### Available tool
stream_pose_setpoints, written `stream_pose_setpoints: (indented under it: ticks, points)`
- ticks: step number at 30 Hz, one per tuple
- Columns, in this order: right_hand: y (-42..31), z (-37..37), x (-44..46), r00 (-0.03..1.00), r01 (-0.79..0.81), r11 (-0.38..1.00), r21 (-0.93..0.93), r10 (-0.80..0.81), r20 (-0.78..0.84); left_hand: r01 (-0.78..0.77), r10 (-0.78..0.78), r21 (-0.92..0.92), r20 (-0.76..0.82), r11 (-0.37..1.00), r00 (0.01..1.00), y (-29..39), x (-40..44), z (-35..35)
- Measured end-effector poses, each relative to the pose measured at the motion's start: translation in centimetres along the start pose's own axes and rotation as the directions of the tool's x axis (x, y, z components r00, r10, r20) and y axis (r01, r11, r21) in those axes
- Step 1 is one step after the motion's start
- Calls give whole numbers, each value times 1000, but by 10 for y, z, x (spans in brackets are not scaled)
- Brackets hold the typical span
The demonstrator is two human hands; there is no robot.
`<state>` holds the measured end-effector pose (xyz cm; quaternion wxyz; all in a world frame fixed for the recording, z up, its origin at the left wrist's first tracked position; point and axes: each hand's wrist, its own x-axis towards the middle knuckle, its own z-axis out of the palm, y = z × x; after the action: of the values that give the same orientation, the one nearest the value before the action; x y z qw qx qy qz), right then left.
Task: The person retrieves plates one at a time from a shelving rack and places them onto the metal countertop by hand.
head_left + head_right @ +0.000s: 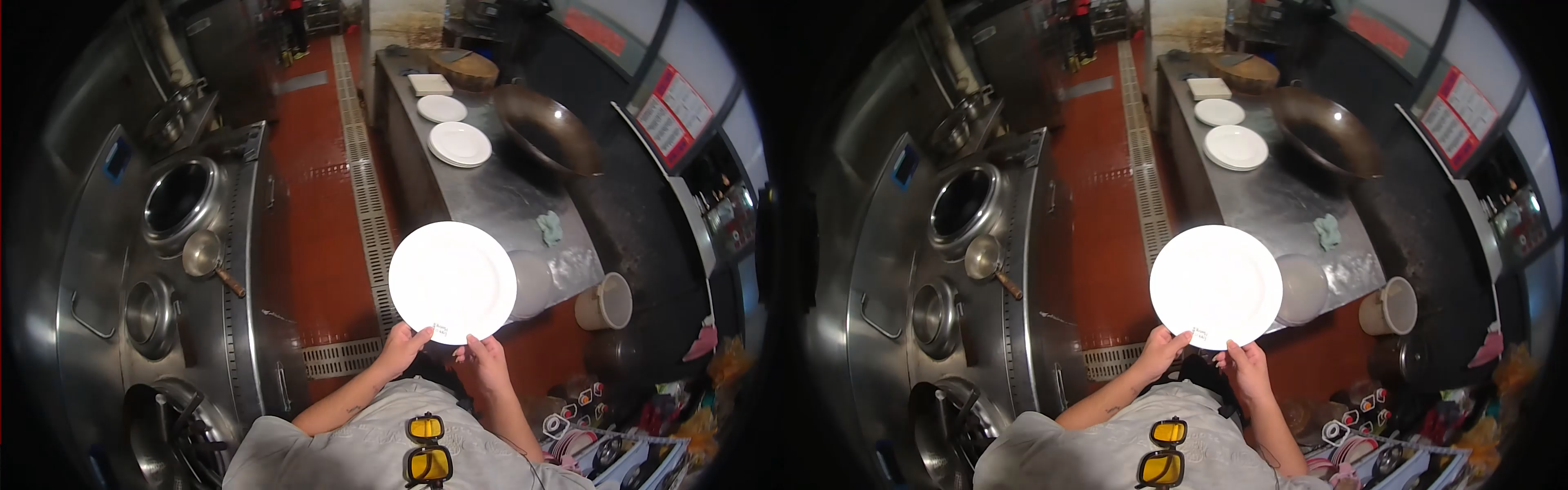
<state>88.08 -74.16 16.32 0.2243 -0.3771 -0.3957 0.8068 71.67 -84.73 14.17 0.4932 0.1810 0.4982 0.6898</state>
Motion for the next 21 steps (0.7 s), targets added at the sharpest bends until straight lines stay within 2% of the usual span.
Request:
stream_pose_setpoints:
  ticks: [4, 7, 13, 16, 21]
  points:
    - [-7, 11, 61, 994, -45, 989, -141, 59, 97, -5, 2, -33, -94, 999, 996, 9, 35, -24]
    - [-20, 21, 108, 985, -105, 985, -139, 123, 124, 24, -20, 34, -118, 999, 993, 14, 74, -45]
    - [-47, 30, 202, 983, -94, 980, -173, 119, 140, 47, -44, 20, -142, 999, 989, 56, 161, -50]
    - [-61, 33, 239, 982, -110, 981, -161, 132, 135, 71, -70, 8, -93, 997, 993, 67, 202, -59]
    - [-71, 42, 283, 985, -102, 987, -122, 117, 127, 57, -48, 66, -123, 996, 991, 82, 250, -63]
